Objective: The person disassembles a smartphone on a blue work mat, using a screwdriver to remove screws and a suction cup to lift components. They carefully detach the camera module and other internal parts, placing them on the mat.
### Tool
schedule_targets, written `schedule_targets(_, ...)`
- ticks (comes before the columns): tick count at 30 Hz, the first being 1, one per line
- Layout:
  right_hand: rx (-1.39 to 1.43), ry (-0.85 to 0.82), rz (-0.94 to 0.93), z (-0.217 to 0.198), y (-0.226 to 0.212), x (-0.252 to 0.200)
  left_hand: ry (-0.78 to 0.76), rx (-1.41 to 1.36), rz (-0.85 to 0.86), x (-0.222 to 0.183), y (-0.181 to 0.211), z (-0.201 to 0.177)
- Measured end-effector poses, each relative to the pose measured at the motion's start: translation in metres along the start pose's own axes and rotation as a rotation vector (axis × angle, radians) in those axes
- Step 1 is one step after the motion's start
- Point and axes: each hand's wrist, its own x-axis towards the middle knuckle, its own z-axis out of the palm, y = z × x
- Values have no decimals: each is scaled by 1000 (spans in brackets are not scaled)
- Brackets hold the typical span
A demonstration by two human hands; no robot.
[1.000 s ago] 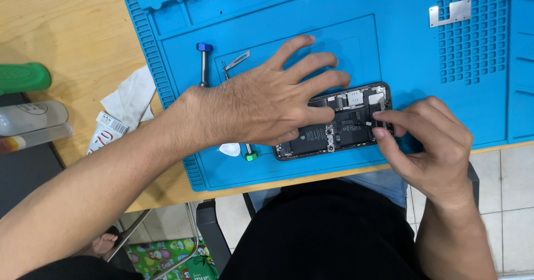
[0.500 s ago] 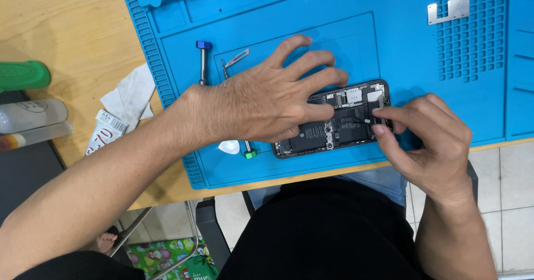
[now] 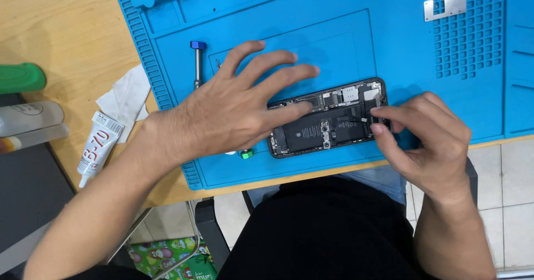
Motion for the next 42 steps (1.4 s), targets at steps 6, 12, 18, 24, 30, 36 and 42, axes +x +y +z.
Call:
schedule_targets(6,9,6,-8,1,2,-2,87,41,-79,-15,14,-1)
schedule_targets(12,-1,-17,-22,-1,3,0,154,66,-152,-31,20,5)
schedule_targets(18,-9,-53,-14,-3,-2,4,163,69,-221,-42,28,12)
schedule_targets(24,-116,-169,-66,-11,-4,13,212,73,-255,-48,35,20)
schedule_targets(30,-199,-285,-170,-7,-17,30,294,77,-284,-47,38,22)
schedule_targets(36,-256,-323,-215,-6,-13,36,301,88,-313,-47,42,21)
schedule_targets(42,-209,-298,-241,5,-15,40,313,87,-334,-49,44,20)
